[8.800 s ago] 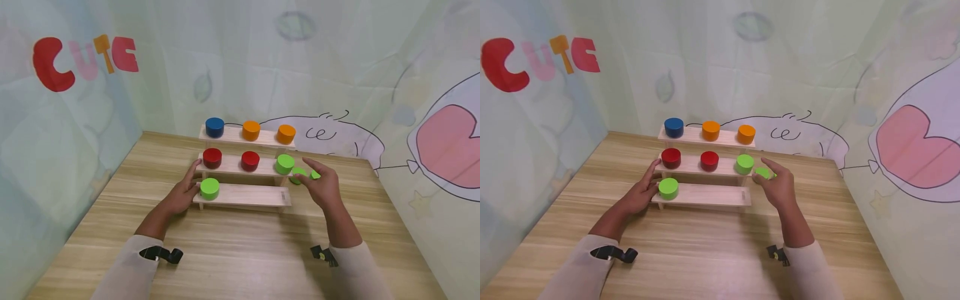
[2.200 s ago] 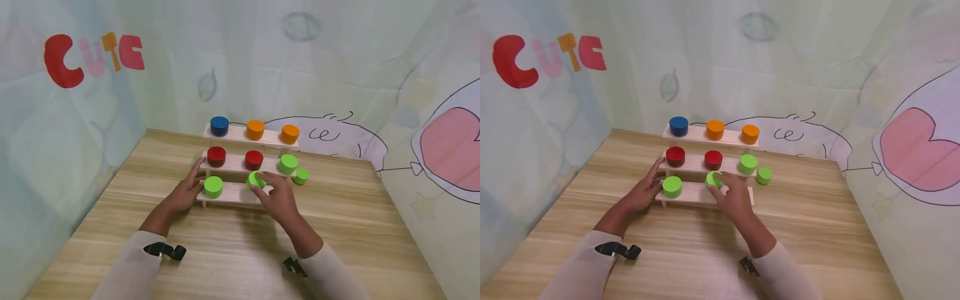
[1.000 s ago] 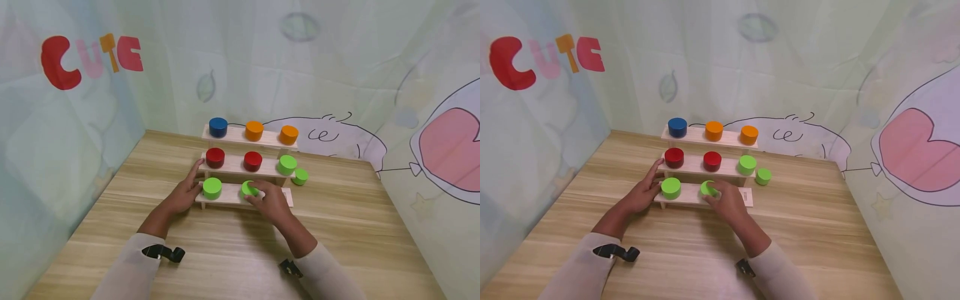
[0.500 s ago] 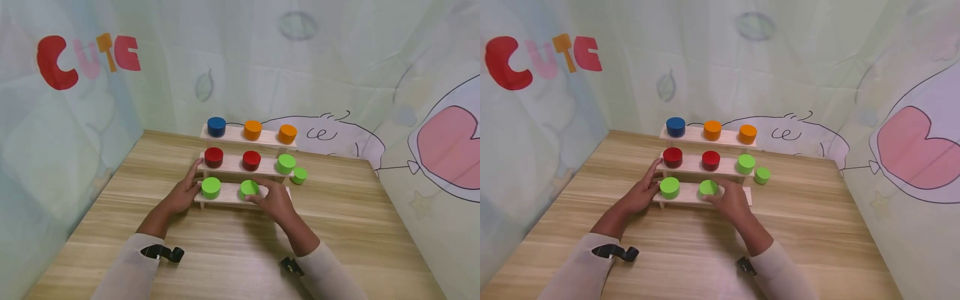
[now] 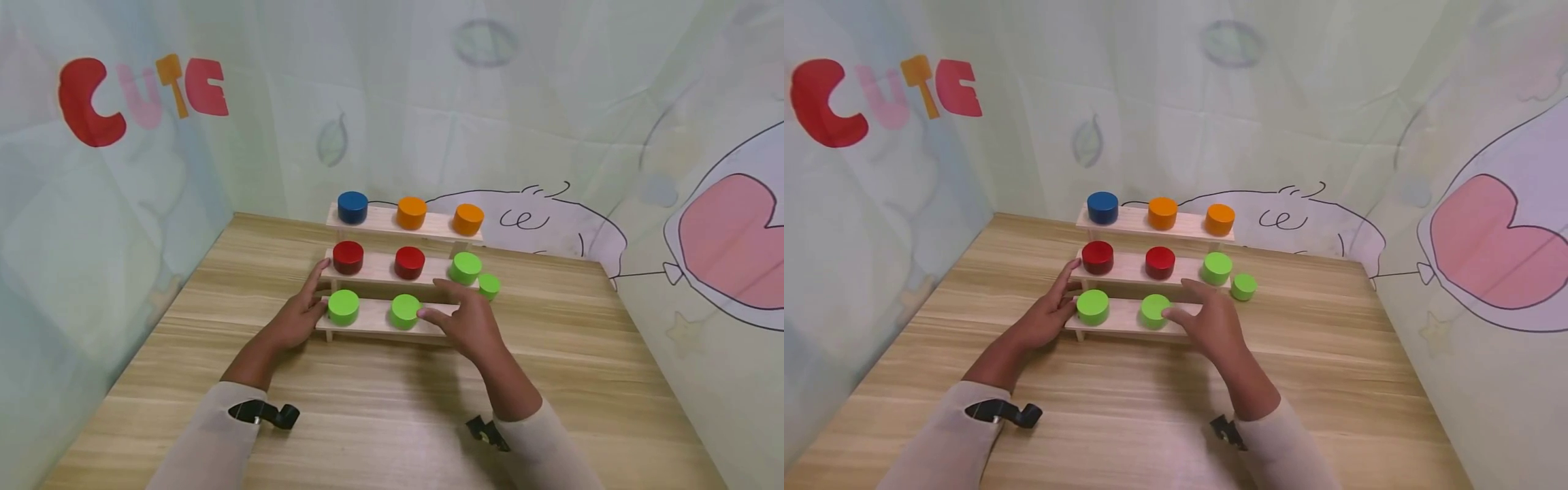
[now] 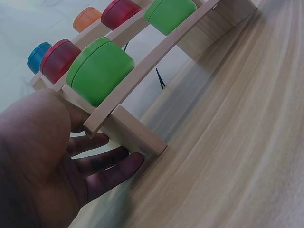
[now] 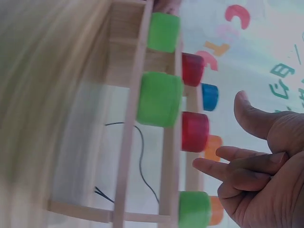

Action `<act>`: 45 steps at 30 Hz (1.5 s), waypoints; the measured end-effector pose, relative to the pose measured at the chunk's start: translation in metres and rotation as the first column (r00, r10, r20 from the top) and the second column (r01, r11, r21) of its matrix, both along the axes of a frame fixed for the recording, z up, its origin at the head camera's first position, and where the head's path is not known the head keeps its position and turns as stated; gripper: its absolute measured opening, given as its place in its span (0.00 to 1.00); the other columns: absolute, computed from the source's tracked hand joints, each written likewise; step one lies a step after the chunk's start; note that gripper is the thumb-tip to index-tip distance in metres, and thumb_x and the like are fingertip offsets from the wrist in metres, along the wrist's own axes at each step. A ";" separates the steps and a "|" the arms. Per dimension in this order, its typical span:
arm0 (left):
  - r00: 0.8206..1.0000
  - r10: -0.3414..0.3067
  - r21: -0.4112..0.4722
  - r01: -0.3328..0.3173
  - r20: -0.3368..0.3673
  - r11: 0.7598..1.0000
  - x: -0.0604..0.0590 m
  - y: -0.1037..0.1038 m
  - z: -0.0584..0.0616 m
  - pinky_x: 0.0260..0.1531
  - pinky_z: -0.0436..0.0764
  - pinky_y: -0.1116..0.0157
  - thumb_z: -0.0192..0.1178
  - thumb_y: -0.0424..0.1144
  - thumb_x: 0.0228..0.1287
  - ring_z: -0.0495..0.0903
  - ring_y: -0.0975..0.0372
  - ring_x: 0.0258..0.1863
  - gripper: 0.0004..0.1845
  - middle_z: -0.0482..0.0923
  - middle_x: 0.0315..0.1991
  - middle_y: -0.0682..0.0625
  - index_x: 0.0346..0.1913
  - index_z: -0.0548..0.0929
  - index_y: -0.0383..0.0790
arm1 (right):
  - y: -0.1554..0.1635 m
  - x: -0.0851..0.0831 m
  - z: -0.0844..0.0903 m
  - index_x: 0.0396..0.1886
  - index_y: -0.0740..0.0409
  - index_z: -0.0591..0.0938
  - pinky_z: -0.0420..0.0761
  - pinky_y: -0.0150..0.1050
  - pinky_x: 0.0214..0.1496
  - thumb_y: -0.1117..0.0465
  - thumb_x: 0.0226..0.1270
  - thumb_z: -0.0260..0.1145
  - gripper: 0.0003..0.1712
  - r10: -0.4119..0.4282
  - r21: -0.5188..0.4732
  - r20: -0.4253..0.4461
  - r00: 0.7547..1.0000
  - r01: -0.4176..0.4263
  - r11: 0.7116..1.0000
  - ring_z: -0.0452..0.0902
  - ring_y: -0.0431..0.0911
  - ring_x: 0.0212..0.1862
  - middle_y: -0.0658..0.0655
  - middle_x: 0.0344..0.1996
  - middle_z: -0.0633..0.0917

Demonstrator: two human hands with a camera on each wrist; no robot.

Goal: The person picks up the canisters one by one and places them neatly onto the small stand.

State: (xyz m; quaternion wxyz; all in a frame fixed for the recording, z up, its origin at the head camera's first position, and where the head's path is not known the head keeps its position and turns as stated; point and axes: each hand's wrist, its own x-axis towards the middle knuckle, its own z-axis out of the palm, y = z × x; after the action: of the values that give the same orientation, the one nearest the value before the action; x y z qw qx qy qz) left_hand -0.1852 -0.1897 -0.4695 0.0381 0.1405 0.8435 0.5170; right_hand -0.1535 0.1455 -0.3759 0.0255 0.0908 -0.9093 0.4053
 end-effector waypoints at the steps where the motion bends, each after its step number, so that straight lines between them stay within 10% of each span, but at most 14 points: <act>1: 1.000 -0.001 -0.001 0.001 0.000 1.000 0.000 0.000 0.000 0.76 0.68 0.29 0.46 0.34 0.87 0.71 0.29 0.77 0.42 0.53 0.87 0.29 0.91 0.38 0.61 | 0.001 0.001 0.002 0.74 0.59 0.82 0.88 0.59 0.65 0.54 0.64 0.84 0.40 -0.005 -0.011 0.009 1.000 0.005 1.000 0.80 0.59 0.75 0.61 0.72 0.85; 6: 1.000 0.004 -0.011 -0.004 -0.002 1.000 0.001 -0.003 0.001 0.76 0.68 0.29 0.45 0.34 0.87 0.73 0.30 0.76 0.43 0.56 0.86 0.28 0.91 0.37 0.64 | 0.004 0.007 0.013 0.75 0.60 0.81 0.85 0.60 0.70 0.55 0.63 0.85 0.41 -0.020 -0.056 -0.018 1.000 0.019 0.998 0.78 0.60 0.77 0.62 0.72 0.84; 16: 1.000 -0.011 0.025 0.011 0.003 1.000 -0.001 0.000 -0.001 0.77 0.67 0.30 0.46 0.33 0.87 0.70 0.30 0.78 0.43 0.50 0.89 0.32 0.90 0.38 0.67 | 0.015 0.006 0.020 0.74 0.57 0.82 0.83 0.39 0.47 0.57 0.63 0.85 0.40 -0.082 -0.056 -0.108 0.991 0.076 0.996 0.83 0.57 0.59 0.60 0.72 0.84; 21: 1.000 0.002 0.006 -0.002 0.005 1.000 -0.002 0.001 -0.003 0.77 0.67 0.30 0.45 0.34 0.87 0.70 0.30 0.78 0.43 0.53 0.87 0.30 0.90 0.38 0.68 | 0.029 -0.003 0.023 0.74 0.58 0.82 0.75 0.32 0.31 0.57 0.64 0.84 0.39 -0.100 -0.060 -0.148 0.984 0.092 0.994 0.69 0.51 0.26 0.65 0.68 0.86; 28: 1.000 0.004 -0.012 -0.005 -0.010 1.000 -0.003 -0.001 -0.003 0.77 0.68 0.30 0.46 0.35 0.88 0.72 0.30 0.77 0.43 0.55 0.86 0.28 0.90 0.38 0.67 | 0.052 -0.018 0.025 0.76 0.55 0.81 0.78 0.29 0.35 0.58 0.71 0.79 0.36 -0.087 -0.027 -0.189 0.978 0.083 0.996 0.83 0.56 0.60 0.62 0.74 0.82; 37: 1.000 0.008 -0.017 -0.008 0.012 1.000 -0.001 0.000 0.000 0.77 0.66 0.29 0.45 0.35 0.88 0.68 0.29 0.79 0.43 0.48 0.89 0.33 0.90 0.37 0.68 | 0.075 -0.041 0.025 0.78 0.54 0.79 0.80 0.29 0.30 0.56 0.75 0.76 0.34 -0.090 -0.030 -0.155 0.984 0.086 0.996 0.83 0.44 0.26 0.65 0.78 0.78; 45: 1.000 0.006 -0.011 -0.006 0.018 1.000 -0.002 0.001 0.001 0.77 0.66 0.29 0.45 0.35 0.88 0.69 0.29 0.78 0.43 0.54 0.87 0.29 0.90 0.37 0.66 | 0.089 -0.060 0.025 0.81 0.49 0.77 0.90 0.54 0.58 0.53 0.78 0.73 0.34 -0.132 -0.050 -0.060 0.989 0.129 0.990 0.93 0.61 0.50 0.63 0.82 0.73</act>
State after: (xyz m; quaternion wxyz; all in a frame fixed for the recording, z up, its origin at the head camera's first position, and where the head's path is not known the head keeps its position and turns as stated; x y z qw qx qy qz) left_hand -0.1868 -0.1891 -0.4683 0.0448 0.1333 0.8463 0.5138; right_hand -0.2133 0.2343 -0.3507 0.0830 0.0433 -0.9025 0.4203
